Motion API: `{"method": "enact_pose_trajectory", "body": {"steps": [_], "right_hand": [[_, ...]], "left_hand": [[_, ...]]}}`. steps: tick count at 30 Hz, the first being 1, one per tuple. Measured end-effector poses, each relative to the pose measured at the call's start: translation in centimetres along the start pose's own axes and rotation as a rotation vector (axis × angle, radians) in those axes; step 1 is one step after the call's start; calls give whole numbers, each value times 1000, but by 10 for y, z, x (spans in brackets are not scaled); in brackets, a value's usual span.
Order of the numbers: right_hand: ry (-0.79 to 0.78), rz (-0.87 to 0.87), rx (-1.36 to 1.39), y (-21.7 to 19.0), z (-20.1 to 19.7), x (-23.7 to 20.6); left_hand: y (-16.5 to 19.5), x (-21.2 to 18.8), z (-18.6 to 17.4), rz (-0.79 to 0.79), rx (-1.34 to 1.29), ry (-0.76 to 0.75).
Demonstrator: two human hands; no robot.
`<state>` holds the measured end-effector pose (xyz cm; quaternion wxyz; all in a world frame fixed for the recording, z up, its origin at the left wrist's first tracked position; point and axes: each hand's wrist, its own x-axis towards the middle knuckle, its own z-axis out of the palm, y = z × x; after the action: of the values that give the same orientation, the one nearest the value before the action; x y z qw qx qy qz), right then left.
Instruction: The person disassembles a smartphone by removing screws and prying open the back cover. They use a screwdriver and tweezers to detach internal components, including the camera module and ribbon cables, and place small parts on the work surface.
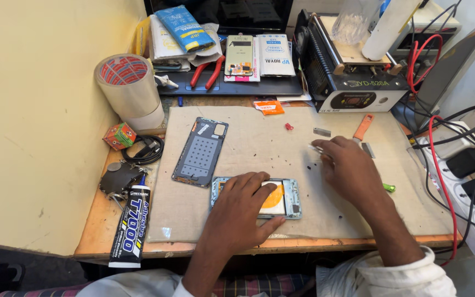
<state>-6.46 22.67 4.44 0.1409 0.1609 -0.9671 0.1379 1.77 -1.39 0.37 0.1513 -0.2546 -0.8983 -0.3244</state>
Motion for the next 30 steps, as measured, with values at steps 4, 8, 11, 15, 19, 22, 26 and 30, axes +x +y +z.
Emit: {"method": "enact_pose_trajectory", "body": {"steps": [4,8,11,15,19,22,26,30], "right_hand": [[148,-192,14,3,16,-4],[13,-316,-91,-6,49,7],[-69,-278,-117,-4,64,38],[-89,-274,-40,-4,69,63],[-82,-434,-41,-7,80,64],[-144,-349,-70,-2,95,69],[-81,-320,-148,12,98,94],[-92,-212,297,22,56,105]], "left_hand": [[-3,-9,-7,9,-12,-15],[-5,-14,-10,35,-11,-14],[-6,-14,-10,40,-20,-17],[-7,-14,-12,47,-41,4],[-8,-15,-11,59,-11,17],[-7,-16,-9,35,-30,5],[-6,-16,-9,24,-26,5],[-5,-15,-11,21,-46,11]]}}
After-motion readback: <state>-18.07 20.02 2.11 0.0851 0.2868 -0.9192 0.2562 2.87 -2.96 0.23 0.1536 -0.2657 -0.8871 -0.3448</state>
